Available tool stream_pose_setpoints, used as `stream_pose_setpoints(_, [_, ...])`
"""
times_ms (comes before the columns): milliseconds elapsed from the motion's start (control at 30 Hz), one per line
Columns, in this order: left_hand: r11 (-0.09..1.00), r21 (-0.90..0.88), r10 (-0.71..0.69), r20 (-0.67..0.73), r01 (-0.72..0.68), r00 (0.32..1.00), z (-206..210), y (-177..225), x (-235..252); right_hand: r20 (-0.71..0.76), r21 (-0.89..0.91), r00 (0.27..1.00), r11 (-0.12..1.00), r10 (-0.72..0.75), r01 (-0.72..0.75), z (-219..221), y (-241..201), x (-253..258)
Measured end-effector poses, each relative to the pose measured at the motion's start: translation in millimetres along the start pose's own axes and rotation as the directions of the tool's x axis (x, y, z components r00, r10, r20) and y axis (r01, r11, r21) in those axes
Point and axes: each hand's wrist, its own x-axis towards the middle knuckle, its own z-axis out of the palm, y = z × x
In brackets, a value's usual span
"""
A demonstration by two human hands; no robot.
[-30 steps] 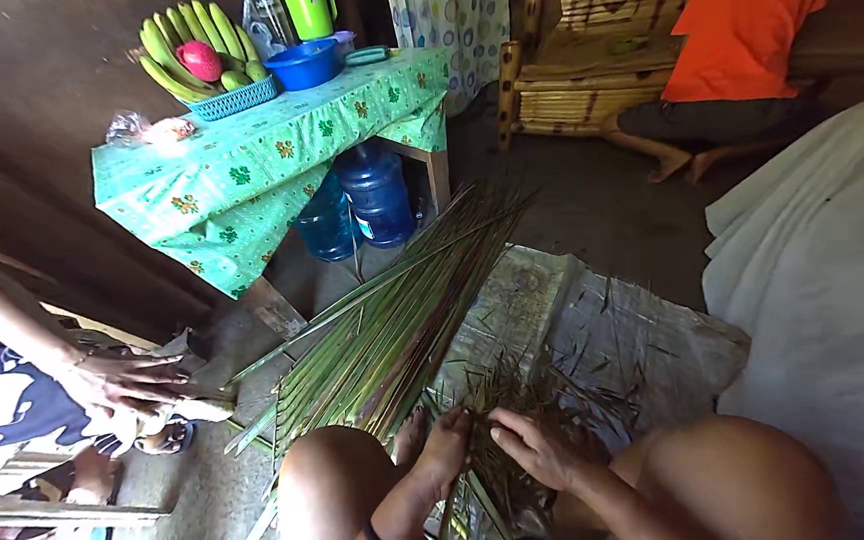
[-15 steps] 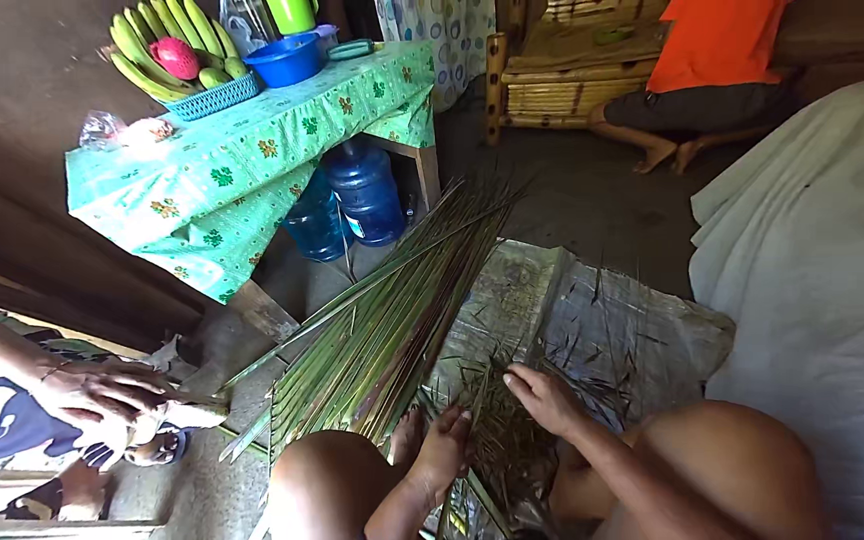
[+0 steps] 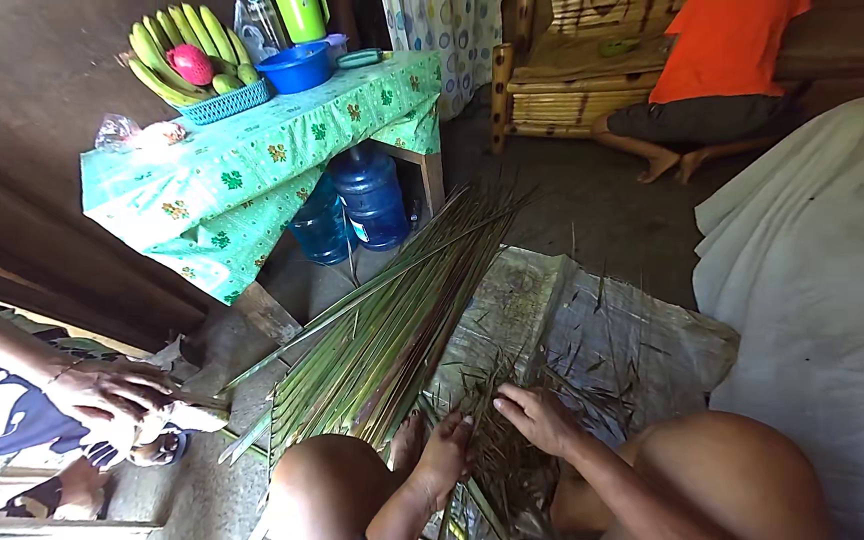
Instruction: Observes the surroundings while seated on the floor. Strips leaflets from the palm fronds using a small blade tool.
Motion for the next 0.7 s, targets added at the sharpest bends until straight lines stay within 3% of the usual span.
stream_pose_setpoints(100, [1.000, 0.008, -0.013, 0.008, 0.013, 1.000, 2, 1, -1, -0.078, 0.010, 0.995, 0.998, 0.066, -0.066, -4, 5, 2])
stream_pose_setpoints(233, [1.000, 0.004, -0.014, 0.037, 0.014, 0.999, 3, 3, -6, -0.176, 0.209, 0.961, 0.962, 0.213, -0.175, -12, 15, 6])
stream_pose_setpoints(300, [1.000, -0.002, -0.021, 0.050, 0.021, 0.999, 3, 3, -5, -0.113, 0.391, 0.962, 0.901, 0.250, -0.188, -12, 11, 1])
stream_pose_setpoints(400, [0.999, -0.026, -0.035, 0.068, 0.037, 0.997, 1, 3, -2, 0.098, 0.659, 0.965, 0.711, 0.244, -0.247, -5, -15, -8])
stream_pose_setpoints(500, [0.999, -0.017, -0.040, 0.075, 0.041, 0.996, 1, 0, -4, 0.157, 0.685, 0.965, 0.681, 0.209, -0.259, 2, -26, -9])
stream_pose_setpoints(633, [0.999, 0.025, -0.051, 0.118, 0.048, 0.992, 0, -4, -7, 0.036, 0.695, 0.959, 0.683, 0.281, -0.226, 2, -17, -3])
stream_pose_setpoints(700, [0.999, 0.013, -0.047, 0.119, 0.045, 0.992, 0, -6, -6, 0.006, 0.624, 0.966, 0.754, 0.258, -0.205, -2, -13, -4])
